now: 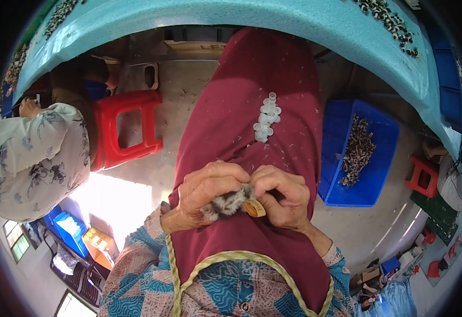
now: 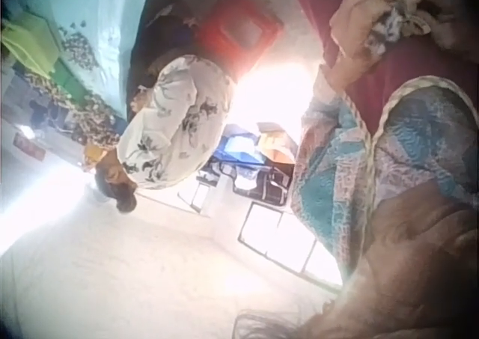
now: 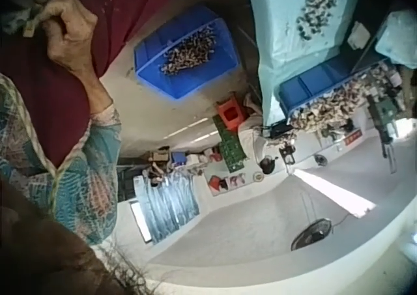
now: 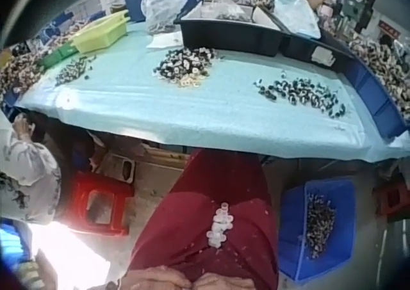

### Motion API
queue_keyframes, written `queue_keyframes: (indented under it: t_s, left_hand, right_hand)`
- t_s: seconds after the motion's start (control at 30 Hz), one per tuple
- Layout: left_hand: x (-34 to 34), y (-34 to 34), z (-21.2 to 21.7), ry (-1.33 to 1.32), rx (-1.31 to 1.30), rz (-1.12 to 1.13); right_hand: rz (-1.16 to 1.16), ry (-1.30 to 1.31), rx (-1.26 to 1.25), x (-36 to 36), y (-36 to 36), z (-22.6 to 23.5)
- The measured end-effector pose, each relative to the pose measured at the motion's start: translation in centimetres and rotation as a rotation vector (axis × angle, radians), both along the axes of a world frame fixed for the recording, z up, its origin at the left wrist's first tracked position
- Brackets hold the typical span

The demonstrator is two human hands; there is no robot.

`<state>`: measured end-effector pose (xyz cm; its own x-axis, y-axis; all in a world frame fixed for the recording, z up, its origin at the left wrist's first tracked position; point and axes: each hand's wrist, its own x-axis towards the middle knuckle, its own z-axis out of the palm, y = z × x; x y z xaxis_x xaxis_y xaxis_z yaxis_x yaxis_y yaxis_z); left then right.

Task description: The person assembles leopard-print plush toy parts and attaches tags to them with plastic fasteners by hand, working at a manufacturing workstation.

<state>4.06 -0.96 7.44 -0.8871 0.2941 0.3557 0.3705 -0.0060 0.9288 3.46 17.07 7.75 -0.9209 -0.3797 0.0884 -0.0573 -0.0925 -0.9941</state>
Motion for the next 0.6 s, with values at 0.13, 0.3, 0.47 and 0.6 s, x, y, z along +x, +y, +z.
queue_keyframes:
  t_s: [0.13, 0.3, 0.47, 0.6]
  left_hand:
    - [-0.4, 0.0, -0.1, -0.049, -0.024, -0.132]
    - [-0.8, 0.9, -0.4, -0.014, -0.012, -0.159]
    - [-1.0, 0.9, -0.7, 0.011, -0.071, -0.095]
    - [-1.8, 0.7, 0.0, 0.065, -0.161, -0.074]
  right_hand:
    - [0.334, -0.205, 0.127, -1.9, 2.6, -0.9]
    - [0.031, 0.06, 0.694, -5.7, 4.2, -6.1]
    - [-0.042, 0.256, 0.965, -6.8, 3.0, -8.0]
    - [0.005, 0.282, 1.147, -7.0, 2.7, -7.9]
